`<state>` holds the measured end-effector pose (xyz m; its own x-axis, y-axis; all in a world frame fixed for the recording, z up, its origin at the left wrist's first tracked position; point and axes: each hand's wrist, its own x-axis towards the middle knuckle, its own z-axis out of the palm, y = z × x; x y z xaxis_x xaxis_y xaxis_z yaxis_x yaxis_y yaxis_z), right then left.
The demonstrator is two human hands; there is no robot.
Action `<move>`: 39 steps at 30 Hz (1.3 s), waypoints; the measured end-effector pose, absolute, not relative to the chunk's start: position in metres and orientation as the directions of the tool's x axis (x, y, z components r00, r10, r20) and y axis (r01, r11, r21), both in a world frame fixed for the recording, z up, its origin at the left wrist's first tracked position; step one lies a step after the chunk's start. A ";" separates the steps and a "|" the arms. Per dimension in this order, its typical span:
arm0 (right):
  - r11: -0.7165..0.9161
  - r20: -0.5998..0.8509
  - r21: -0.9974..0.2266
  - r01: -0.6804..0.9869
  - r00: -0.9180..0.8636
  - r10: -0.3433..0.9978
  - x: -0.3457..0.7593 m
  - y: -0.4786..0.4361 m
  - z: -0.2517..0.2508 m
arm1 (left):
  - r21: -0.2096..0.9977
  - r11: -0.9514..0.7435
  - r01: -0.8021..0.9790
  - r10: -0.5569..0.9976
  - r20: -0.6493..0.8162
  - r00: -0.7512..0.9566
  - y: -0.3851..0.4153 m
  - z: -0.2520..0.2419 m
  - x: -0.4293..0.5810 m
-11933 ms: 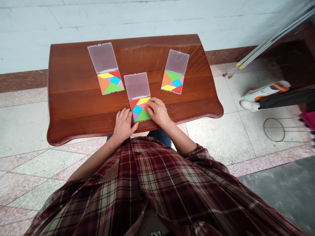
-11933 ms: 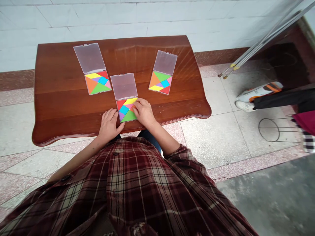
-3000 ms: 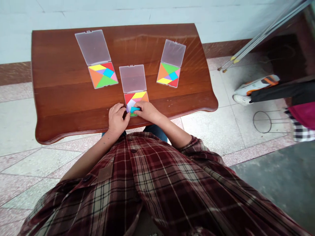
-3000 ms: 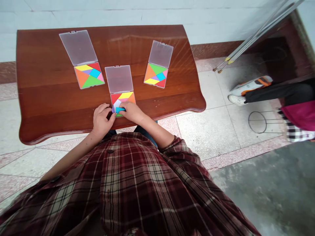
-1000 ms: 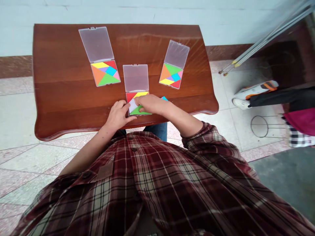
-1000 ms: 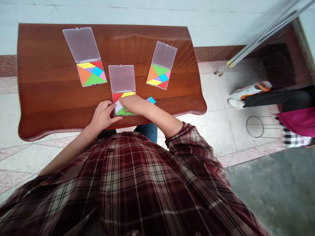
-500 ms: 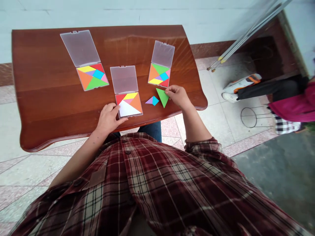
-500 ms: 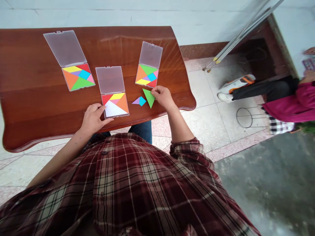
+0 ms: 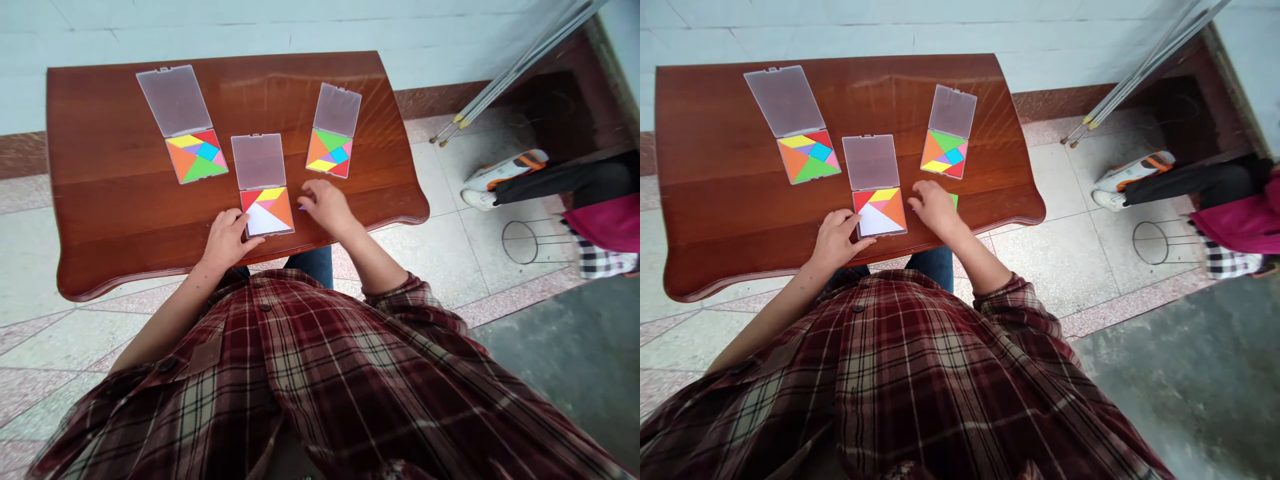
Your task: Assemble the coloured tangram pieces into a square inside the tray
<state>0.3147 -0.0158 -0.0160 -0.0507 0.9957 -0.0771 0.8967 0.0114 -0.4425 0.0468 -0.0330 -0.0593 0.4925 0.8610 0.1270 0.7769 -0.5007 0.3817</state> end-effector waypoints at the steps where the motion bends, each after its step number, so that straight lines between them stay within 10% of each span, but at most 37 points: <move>1: 0.044 -0.098 -0.423 0.905 -0.094 0.991 0.301 -0.018 -0.016 | 0.377 -0.505 0.777 0.859 0.132 0.494 -0.033 -0.060 0.047; 22: 0.075 -0.243 -0.054 0.996 -0.086 0.966 0.246 -0.033 -0.018 | 0.379 -0.511 0.772 0.856 0.139 0.498 -0.034 -0.060 0.050; 39: -0.147 -0.068 -0.442 0.885 0.130 0.989 0.294 -0.026 -0.017 | 0.367 -0.526 0.767 0.848 0.157 0.507 -0.033 -0.059 0.049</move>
